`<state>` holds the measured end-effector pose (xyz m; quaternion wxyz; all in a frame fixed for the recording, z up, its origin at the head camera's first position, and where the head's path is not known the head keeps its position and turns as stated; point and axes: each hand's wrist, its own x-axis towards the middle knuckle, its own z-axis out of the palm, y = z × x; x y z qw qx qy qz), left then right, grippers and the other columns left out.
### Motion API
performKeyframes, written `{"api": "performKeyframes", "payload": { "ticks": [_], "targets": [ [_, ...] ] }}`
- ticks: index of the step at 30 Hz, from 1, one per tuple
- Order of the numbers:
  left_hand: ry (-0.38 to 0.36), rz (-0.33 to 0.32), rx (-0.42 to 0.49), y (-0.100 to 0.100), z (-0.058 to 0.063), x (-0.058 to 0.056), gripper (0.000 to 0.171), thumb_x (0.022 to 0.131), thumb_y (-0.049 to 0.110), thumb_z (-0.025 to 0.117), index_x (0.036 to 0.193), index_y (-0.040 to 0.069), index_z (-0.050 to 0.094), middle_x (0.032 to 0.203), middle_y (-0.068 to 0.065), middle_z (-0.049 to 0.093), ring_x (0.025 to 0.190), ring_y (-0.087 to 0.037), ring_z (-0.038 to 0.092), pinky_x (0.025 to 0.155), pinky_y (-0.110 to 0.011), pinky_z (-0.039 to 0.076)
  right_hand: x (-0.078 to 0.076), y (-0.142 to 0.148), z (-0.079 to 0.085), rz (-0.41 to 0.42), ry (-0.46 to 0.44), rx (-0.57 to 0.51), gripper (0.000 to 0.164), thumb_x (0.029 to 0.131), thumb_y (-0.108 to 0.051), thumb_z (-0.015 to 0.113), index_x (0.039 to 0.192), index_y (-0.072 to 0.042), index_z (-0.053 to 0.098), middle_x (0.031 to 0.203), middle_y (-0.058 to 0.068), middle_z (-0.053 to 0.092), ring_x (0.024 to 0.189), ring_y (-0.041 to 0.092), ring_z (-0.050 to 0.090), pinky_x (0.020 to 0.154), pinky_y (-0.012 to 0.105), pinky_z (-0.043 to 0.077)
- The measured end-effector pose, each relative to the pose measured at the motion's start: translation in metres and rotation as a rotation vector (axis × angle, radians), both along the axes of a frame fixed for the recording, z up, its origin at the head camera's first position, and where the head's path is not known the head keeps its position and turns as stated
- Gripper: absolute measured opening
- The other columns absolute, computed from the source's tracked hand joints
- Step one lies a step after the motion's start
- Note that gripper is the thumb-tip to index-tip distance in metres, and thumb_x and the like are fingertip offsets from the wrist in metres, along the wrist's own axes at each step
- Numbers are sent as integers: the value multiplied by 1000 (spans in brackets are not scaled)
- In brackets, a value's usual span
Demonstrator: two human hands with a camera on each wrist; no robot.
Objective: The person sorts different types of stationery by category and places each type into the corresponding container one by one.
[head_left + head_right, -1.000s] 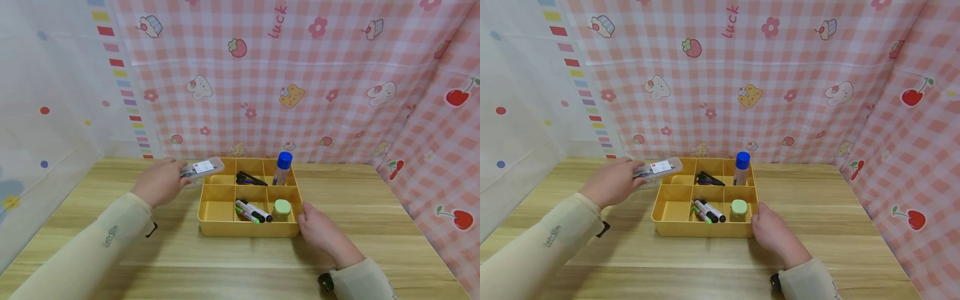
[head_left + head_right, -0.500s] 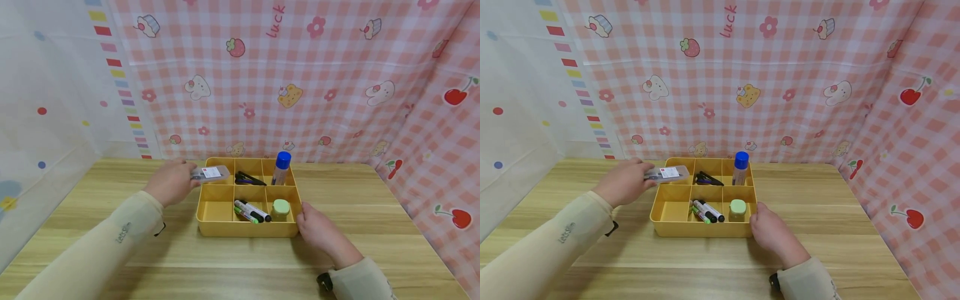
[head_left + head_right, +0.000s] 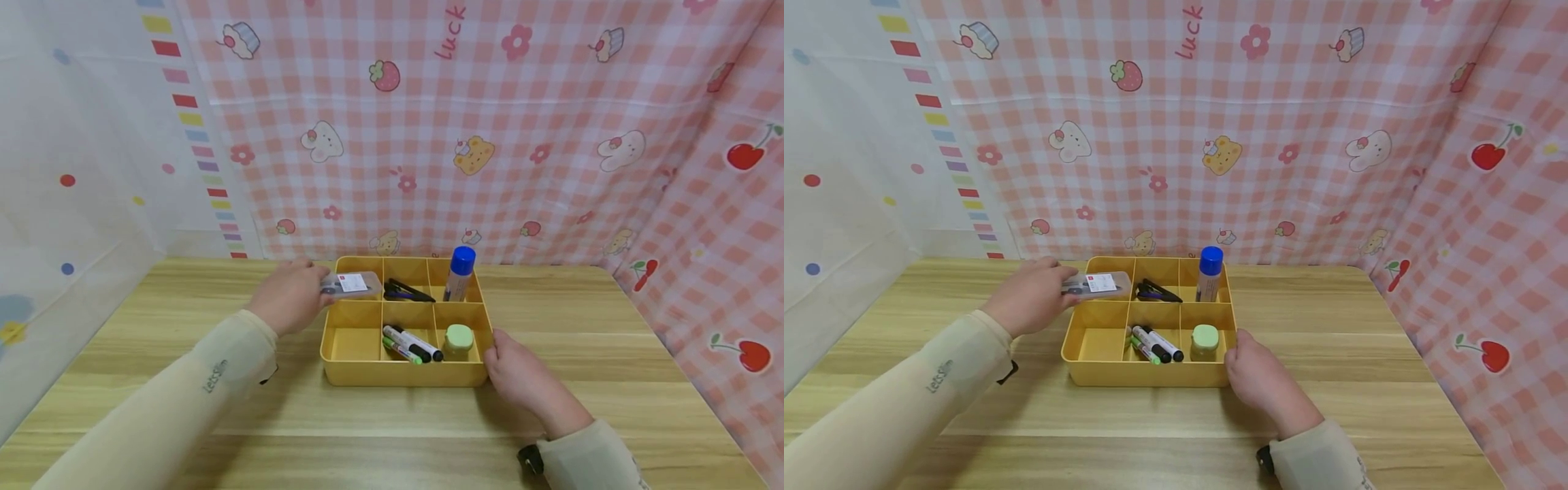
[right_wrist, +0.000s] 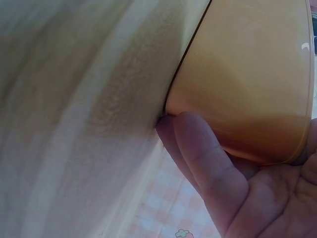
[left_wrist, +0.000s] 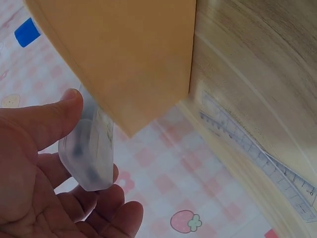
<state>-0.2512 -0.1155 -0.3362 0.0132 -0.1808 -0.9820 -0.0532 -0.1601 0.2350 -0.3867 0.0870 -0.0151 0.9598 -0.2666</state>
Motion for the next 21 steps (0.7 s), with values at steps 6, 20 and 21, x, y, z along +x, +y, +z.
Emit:
{"api": "performKeyframes", "payload": {
  "ticks": [6,20,21],
  "targets": [
    [-1,14,16,3,-1,-2,56,99,34,73,145,2,62,133,-18,65,114,-33,57,106,-48,48,0,-1,1,-6,5,2,50,109,-17,33,150,10,43,139,34,62,102,31,63,93,54,56],
    [-50,38,65,15,-3,-5,58,101,29,72,150,2,56,141,-18,59,123,-34,58,110,-52,53,0,0,2,1,0,11,51,109,-19,33,151,10,42,140,34,61,103,31,63,98,57,55],
    [-54,34,71,16,-4,-6,57,101,28,71,150,2,56,142,-18,58,125,-35,58,111,-53,52,0,0,2,1,1,9,51,109,-19,33,151,10,42,139,34,61,102,31,63,97,57,56]
  ]
}}
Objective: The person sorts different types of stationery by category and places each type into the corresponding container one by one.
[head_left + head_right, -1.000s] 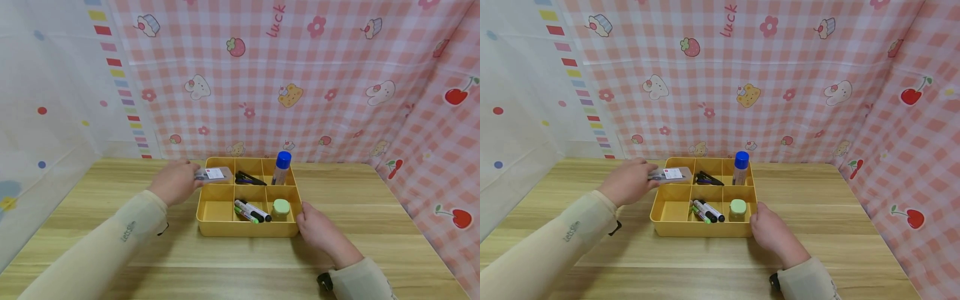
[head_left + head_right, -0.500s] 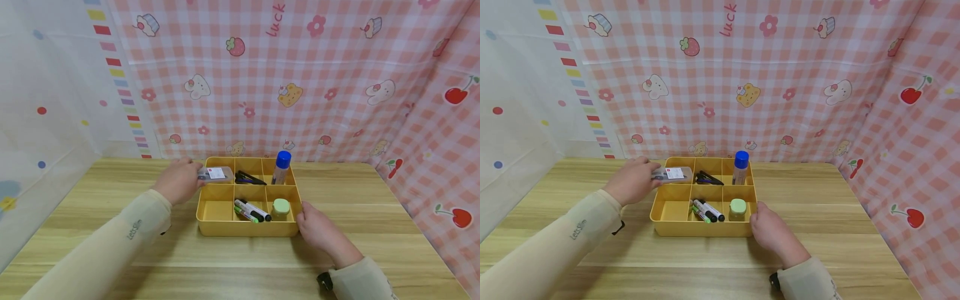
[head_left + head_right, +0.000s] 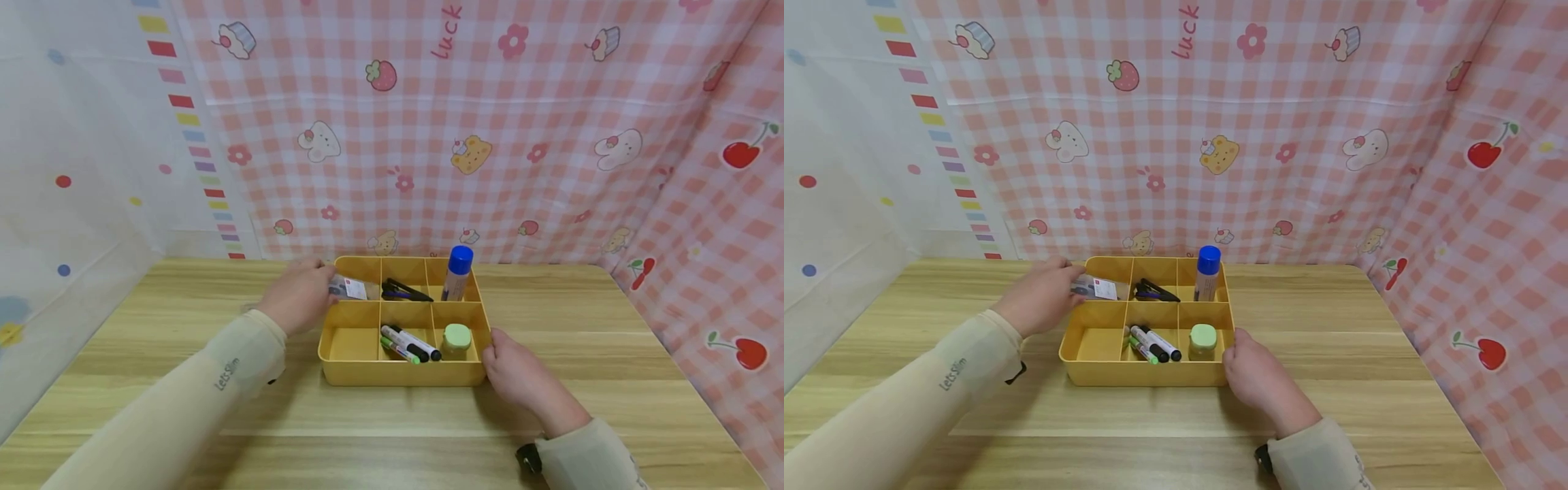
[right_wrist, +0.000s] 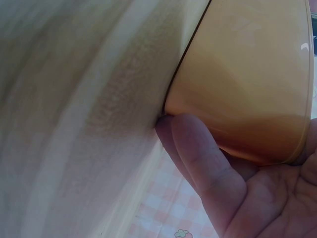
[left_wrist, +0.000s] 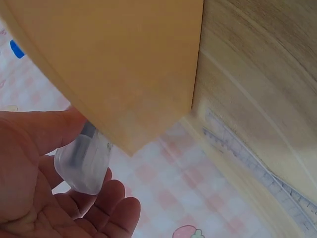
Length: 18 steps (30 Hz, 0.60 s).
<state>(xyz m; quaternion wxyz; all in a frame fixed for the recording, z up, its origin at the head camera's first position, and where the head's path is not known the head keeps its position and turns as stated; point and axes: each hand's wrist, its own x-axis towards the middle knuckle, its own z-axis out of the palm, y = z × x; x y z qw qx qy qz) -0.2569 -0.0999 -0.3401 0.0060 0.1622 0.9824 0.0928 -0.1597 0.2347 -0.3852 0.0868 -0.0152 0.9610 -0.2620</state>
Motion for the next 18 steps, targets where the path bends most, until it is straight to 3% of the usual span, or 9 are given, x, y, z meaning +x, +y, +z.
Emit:
{"api": "performKeyframes", "payload": {
  "ticks": [8,11,18],
  "targets": [
    [-4,-40,8,2,-3,-1,56,103,22,67,153,1,52,152,-20,54,135,-40,56,116,-55,47,0,0,0,-6,-7,-5,52,110,-19,33,152,9,42,139,32,62,98,31,62,87,50,56],
    [-23,-36,13,2,-4,-2,58,104,23,65,156,2,48,159,-20,48,142,-42,51,120,-57,43,0,0,0,-8,-9,-5,52,110,-19,33,152,10,41,140,33,61,99,31,63,89,51,56],
    [-55,-45,73,-8,-11,-4,77,106,35,62,169,12,24,170,-17,35,153,-43,39,124,-60,35,0,0,-2,-7,5,-1,52,110,-19,33,151,9,43,142,33,60,104,31,63,97,56,55]
  ]
}}
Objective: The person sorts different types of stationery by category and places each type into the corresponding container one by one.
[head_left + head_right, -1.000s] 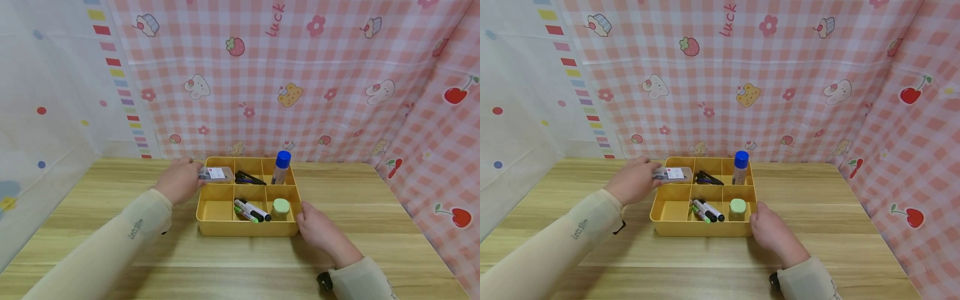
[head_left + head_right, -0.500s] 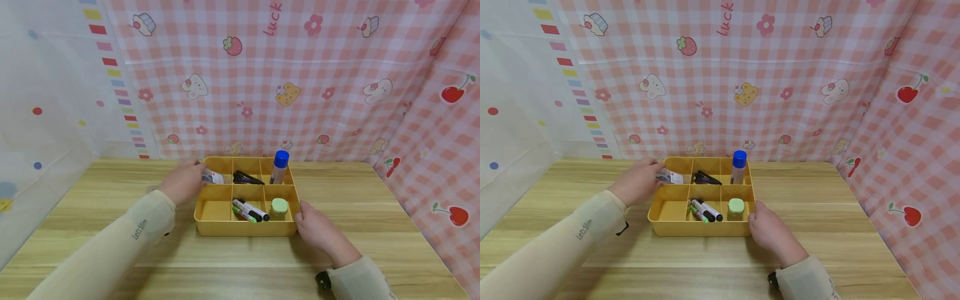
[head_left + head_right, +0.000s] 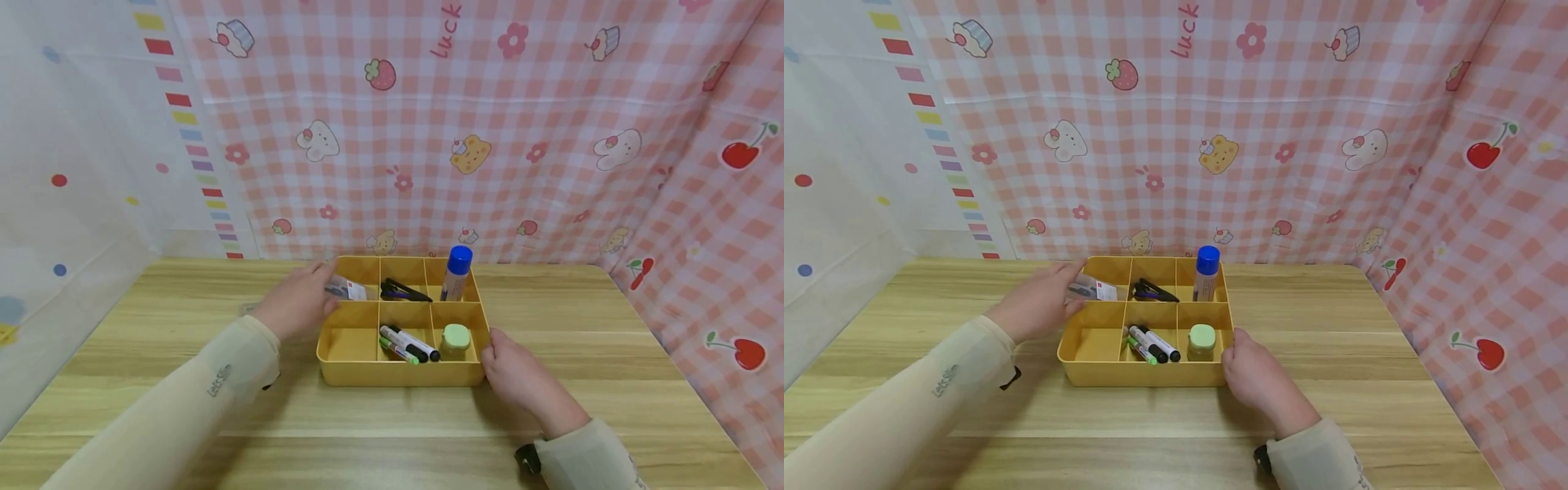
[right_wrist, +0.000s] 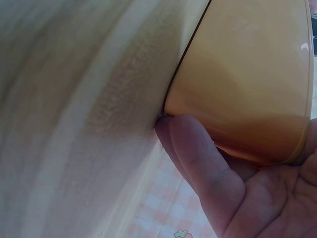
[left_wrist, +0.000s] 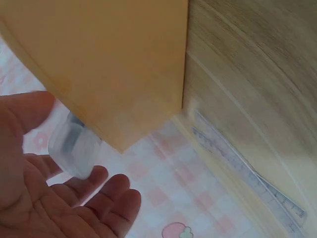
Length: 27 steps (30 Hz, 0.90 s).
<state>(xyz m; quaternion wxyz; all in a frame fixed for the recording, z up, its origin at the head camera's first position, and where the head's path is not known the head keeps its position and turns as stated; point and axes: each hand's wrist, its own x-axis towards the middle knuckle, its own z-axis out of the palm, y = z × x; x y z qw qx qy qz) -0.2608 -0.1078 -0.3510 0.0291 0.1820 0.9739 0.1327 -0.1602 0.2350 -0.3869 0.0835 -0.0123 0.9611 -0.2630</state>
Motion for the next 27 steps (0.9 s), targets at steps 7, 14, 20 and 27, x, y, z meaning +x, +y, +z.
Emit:
{"api": "performKeyframes", "payload": {
  "ticks": [7,14,20,27],
  "targets": [
    [39,-14,146,-26,-5,-1,73,112,53,35,169,11,19,171,-20,32,156,-43,33,127,-61,28,0,0,0,-2,-2,-4,51,110,-19,33,151,9,43,143,33,60,105,31,63,97,56,55],
    [19,54,130,-57,-12,-1,75,112,54,28,167,3,23,170,-24,30,157,-47,29,128,-63,24,-1,0,1,0,-12,-10,53,110,-19,32,154,10,39,146,36,56,106,33,63,93,54,56],
    [-117,86,-1,-71,-22,-2,80,110,58,34,163,-2,31,166,-32,32,153,-55,29,123,-70,26,0,0,1,-6,-22,-12,56,110,-19,32,156,12,34,150,37,52,110,34,63,97,56,55],
    [-232,125,-55,-82,-36,-4,79,109,50,48,166,0,24,167,-34,25,151,-58,29,120,-74,28,1,-1,1,-5,-8,-8,54,109,-19,33,154,11,38,147,36,55,110,34,64,102,60,53]
  ]
}}
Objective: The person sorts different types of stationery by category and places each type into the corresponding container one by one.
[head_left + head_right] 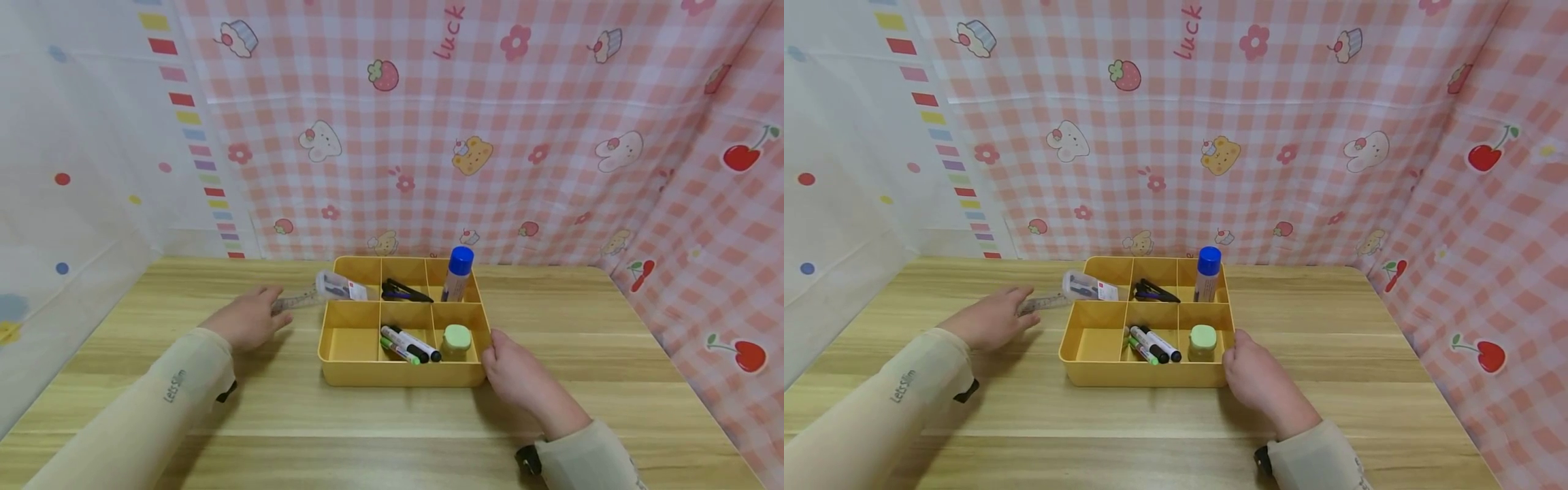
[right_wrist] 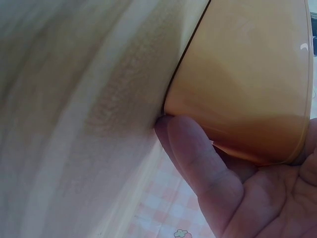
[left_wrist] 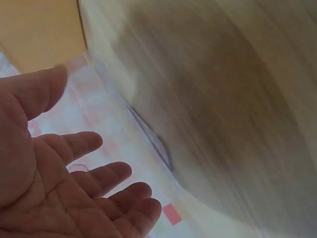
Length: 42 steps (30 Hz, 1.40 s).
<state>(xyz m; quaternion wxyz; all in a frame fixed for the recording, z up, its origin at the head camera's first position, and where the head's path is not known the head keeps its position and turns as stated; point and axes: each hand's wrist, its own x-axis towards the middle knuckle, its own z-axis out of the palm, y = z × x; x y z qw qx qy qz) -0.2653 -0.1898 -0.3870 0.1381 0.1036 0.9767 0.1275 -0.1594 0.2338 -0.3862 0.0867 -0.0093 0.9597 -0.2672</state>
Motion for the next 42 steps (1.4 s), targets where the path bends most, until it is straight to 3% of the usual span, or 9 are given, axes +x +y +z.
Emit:
{"api": "performKeyframes", "payload": {
  "ticks": [11,18,25,34,42],
  "targets": [
    [-65,-30,-92,-1,-9,0,76,104,43,60,162,-1,35,164,-36,31,148,-59,35,119,-73,32,0,0,-1,-7,-19,-8,56,110,-20,32,157,10,35,150,36,52,115,35,63,104,61,52],
    [-28,-27,-114,-1,-9,-4,70,104,35,63,159,-2,40,160,-33,41,144,-56,43,116,-71,38,-1,2,-2,-2,-7,9,53,110,-20,33,154,9,39,147,35,56,107,33,63,98,57,54],
    [42,-26,-148,-6,-11,-4,62,102,28,67,152,-3,49,148,-34,52,132,-56,53,109,-69,46,0,2,-1,2,-4,1,53,110,-20,33,155,8,39,148,35,55,112,33,63,104,60,52],
    [81,17,-91,-15,-16,-11,45,100,14,65,142,1,61,142,-29,60,130,-55,55,109,-70,44,0,0,0,2,-4,-5,53,110,-20,32,154,9,39,148,35,55,115,34,63,108,62,50],
    [103,12,-60,-18,-16,-11,36,100,10,61,134,2,66,136,-27,66,126,-54,59,108,-69,46,0,0,0,1,-1,0,53,110,-20,33,153,9,39,147,35,56,114,34,64,107,62,51]
  ]
}}
